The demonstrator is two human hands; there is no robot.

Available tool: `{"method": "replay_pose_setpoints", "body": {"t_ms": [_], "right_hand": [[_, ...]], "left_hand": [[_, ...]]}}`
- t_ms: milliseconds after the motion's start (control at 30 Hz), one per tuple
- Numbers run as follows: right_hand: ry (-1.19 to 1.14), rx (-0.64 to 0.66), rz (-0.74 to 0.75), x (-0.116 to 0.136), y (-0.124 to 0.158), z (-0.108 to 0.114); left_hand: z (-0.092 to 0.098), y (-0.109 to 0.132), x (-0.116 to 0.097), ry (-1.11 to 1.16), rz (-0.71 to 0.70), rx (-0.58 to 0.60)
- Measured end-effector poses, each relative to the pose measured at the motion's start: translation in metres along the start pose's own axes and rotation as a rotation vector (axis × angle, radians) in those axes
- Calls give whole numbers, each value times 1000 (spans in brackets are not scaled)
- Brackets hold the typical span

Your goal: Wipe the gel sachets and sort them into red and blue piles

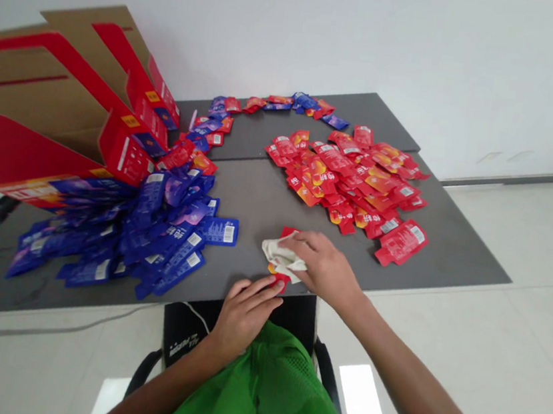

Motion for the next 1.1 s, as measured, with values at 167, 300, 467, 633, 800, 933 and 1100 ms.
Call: {"method": "replay_pose_setpoints", "body": {"t_ms": [167, 300, 467, 633, 800, 933, 1100], "right_hand": [[224, 104, 36, -25, -18, -19], [299, 61, -8, -52, -40, -4], [290, -134, -16, -29, -35, 23], [195, 128, 185, 27, 4, -9], [205, 139, 108, -5, -9, -23], [288, 75, 43, -45, -48, -11], [287, -153, -25, -33, -46, 21]], "left_hand": [[2, -3, 3, 43, -29, -64], [4, -5, 6, 55, -36, -61], [2, -3, 7, 47, -26, -29], [3, -4, 7, 78, -5, -41], [6, -6, 5, 88, -16, -34], [7, -6, 6, 85, -21, -47], [5, -5, 6, 102, -12, -81]]}}
Point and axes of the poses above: each hand's wrist, its own y-axis away from the middle knuckle, its own z-axis out of the back of the hand, x = y × z, the point moved 6 cm from there along -y, towards the middle knuckle, and after that the axes turned 10 degrees about x, right-handed, at the moved point
